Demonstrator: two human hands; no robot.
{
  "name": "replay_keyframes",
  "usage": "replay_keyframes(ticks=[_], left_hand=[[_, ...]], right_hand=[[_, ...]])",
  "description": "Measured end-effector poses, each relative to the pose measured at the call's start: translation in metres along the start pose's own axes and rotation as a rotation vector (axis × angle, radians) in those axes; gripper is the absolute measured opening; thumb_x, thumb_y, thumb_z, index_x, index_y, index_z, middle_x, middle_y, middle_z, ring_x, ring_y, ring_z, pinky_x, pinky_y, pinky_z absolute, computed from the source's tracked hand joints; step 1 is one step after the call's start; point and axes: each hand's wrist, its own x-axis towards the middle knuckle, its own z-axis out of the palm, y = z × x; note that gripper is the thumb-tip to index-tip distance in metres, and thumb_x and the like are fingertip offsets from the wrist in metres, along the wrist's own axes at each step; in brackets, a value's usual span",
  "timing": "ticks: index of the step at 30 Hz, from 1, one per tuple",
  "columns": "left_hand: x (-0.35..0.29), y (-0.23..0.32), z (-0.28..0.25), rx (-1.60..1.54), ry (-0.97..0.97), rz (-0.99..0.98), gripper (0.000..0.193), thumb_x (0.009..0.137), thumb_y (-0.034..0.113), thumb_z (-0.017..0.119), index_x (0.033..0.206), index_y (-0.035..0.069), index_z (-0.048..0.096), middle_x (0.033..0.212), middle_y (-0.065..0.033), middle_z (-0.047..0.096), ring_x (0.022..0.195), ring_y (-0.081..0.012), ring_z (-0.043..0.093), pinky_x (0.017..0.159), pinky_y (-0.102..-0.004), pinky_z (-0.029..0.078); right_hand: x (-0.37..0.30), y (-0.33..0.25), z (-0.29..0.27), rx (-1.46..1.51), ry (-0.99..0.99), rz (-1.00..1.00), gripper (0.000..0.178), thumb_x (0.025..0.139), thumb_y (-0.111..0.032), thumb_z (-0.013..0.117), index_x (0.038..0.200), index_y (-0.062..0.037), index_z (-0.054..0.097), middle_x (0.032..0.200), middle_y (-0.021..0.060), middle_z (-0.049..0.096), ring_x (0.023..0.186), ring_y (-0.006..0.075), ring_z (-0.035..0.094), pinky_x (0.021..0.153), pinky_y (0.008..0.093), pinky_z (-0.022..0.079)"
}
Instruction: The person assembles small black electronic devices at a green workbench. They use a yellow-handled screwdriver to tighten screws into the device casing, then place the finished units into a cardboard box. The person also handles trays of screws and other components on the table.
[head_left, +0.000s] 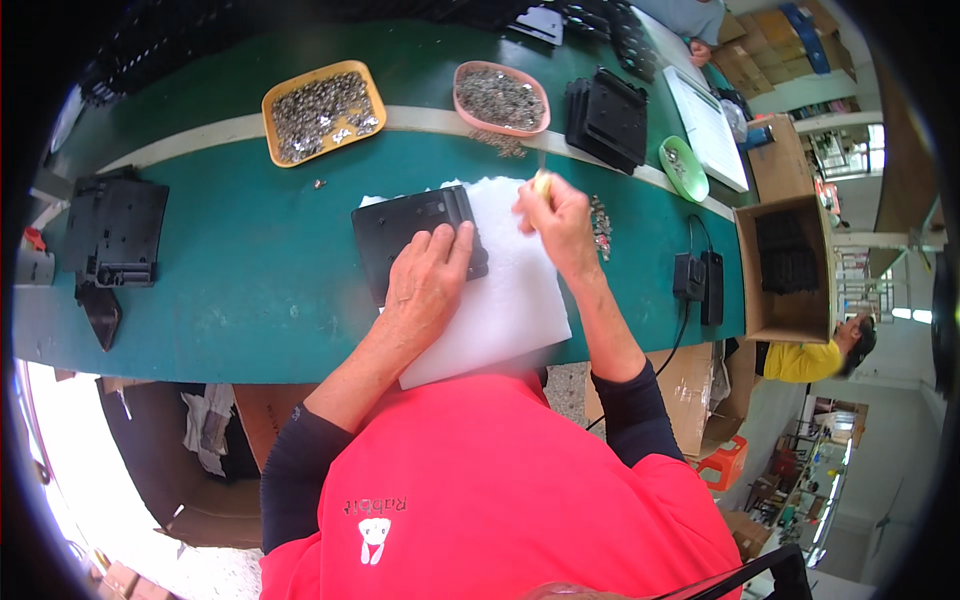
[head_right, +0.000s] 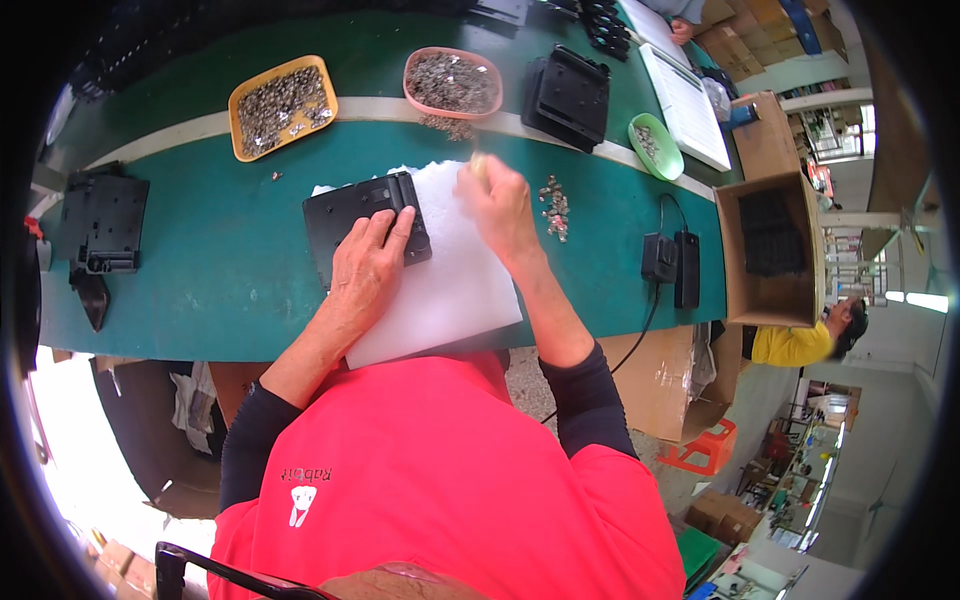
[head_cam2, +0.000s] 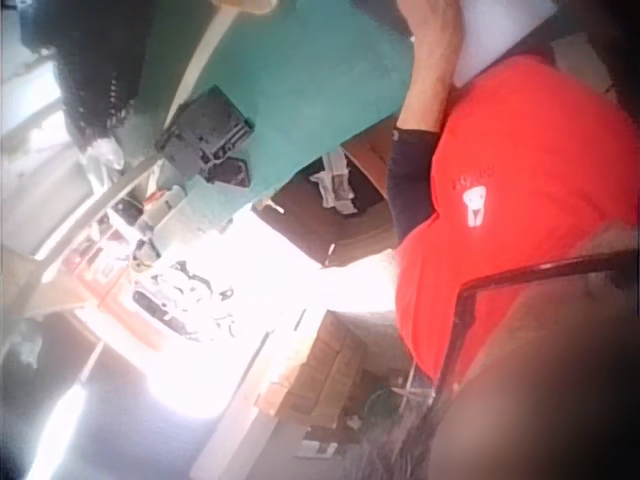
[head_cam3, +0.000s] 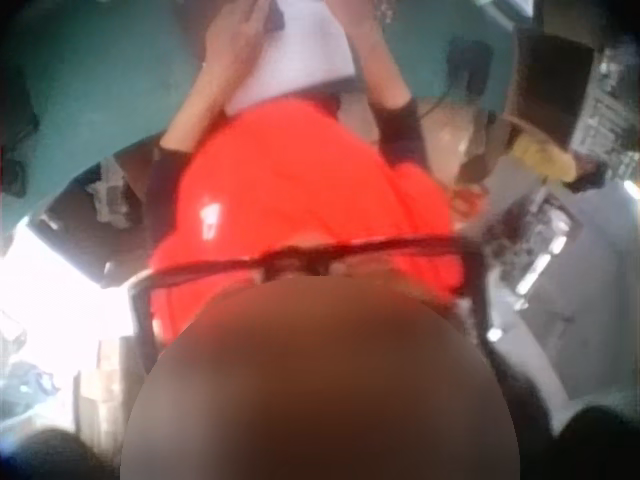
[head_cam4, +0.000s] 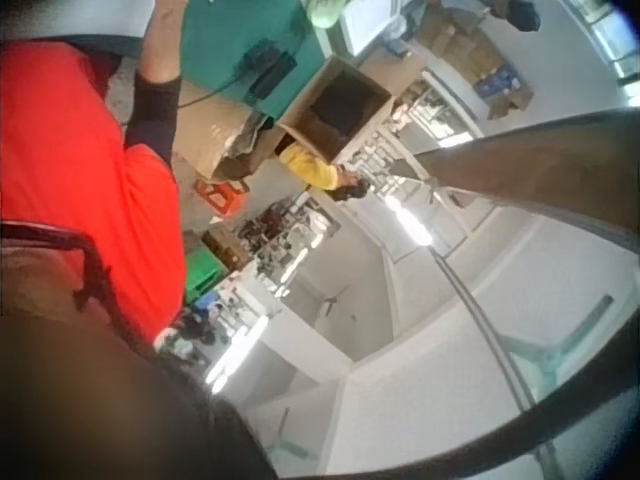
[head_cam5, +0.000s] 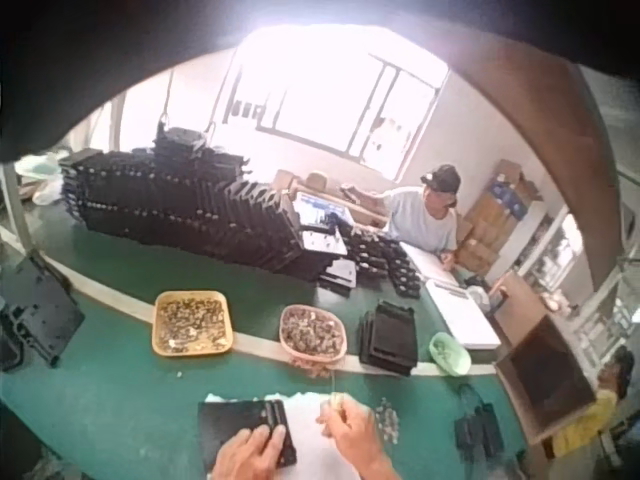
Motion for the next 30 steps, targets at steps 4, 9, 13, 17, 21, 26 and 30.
replay_keyframes(ticks=[4, 9, 13, 17, 21, 26, 30], left_hand=[[0.0, 0.002, 0.004, -0.036, 0.015, -0.028, 0.047, 0.072, 0.001, 0.065, 0.119, 0.001, 0.061, 0.103, -0.0131, 0.058, 0.089, -0.029, 0.058, 0.075, -0.0382, 0.051], [0.008, 0.018, -0.009, -0.057, -0.001, 0.058, 0.042, 0.075, 0.011, 0.07, 0.116, 0.004, 0.063, 0.111, -0.0165, 0.056, 0.094, -0.0327, 0.058, 0.08, -0.0404, 0.05], [0.005, 0.016, -0.006, -0.045, -0.028, 0.029, 0.042, 0.075, 0.017, 0.075, 0.113, 0.004, 0.064, 0.114, -0.0152, 0.055, 0.098, -0.0317, 0.057, 0.079, -0.0405, 0.05], [0.003, 0.012, -0.011, -0.141, -0.07, -0.035, 0.039, 0.074, 0.017, 0.077, 0.108, 0.003, 0.064, 0.113, -0.0137, 0.055, 0.1, -0.0307, 0.058, 0.078, -0.0387, 0.051], [0.006, 0.013, -0.02, -0.216, 0.027, -0.011, 0.035, 0.075, 0.012, 0.077, 0.105, 0.001, 0.063, 0.109, -0.0143, 0.056, 0.1, -0.0318, 0.058, 0.081, -0.0396, 0.05], [0.035, 0.019, -0.05, -0.158, 0.248, 0.056, 0.037, 0.074, 0.007, 0.078, 0.105, 0.0, 0.06, 0.109, -0.0162, 0.056, 0.099, -0.0338, 0.057, 0.084, -0.0405, 0.048], [0.069, 0.024, -0.06, -0.265, 0.243, 0.235, 0.04, 0.072, 0.004, 0.079, 0.106, 0.0, 0.059, 0.109, -0.0165, 0.056, 0.099, -0.033, 0.057, 0.082, -0.0401, 0.049]], right_hand=[[-0.046, 0.023, 0.003, -0.605, 0.105, -0.241, 0.019, 0.093, -0.018, 0.055, 0.106, -0.0055, 0.061, 0.078, 0.0138, 0.068, 0.066, 0.0233, 0.068, 0.061, 0.0386, 0.054], [-0.063, 0.017, 0.01, -0.871, 0.062, -0.098, 0.023, 0.092, -0.027, 0.056, 0.102, -0.0056, 0.059, 0.092, 0.0152, 0.061, 0.072, 0.0356, 0.068, 0.062, 0.0447, 0.055], [-0.071, -0.001, 0.003, -0.798, 0.029, -0.113, 0.027, 0.089, -0.03, 0.063, 0.101, -0.0055, 0.061, 0.094, 0.0127, 0.059, 0.08, 0.0344, 0.068, 0.066, 0.0449, 0.055], [-0.071, -0.006, -0.003, -0.683, 0.054, -0.287, 0.03, 0.088, -0.031, 0.063, 0.094, -0.0027, 0.066, 0.092, 0.0163, 0.06, 0.084, 0.0337, 0.067, 0.07, 0.0437, 0.054], [-0.075, -0.01, 0.014, -0.349, 0.113, -0.239, 0.029, 0.089, -0.03, 0.062, 0.093, -0.0027, 0.069, 0.091, 0.0161, 0.064, 0.082, 0.0318, 0.067, 0.07, 0.0393, 0.054], [-0.074, -0.027, 0.012, 0.225, -0.056, -0.002, 0.034, 0.093, -0.035, 0.059, 0.092, -0.0022, 0.068, 0.092, 0.0133, 0.068, 0.072, 0.0231, 0.067, 0.067, 0.0344, 0.053], [-0.076, -0.03, 0.005, 0.841, -0.208, 0.212, 0.044, 0.099, -0.048, 0.047, 0.107, -0.0079, 0.063, 0.096, 0.0099, 0.068, 0.069, 0.0185, 0.067, 0.057, 0.0315, 0.055]])
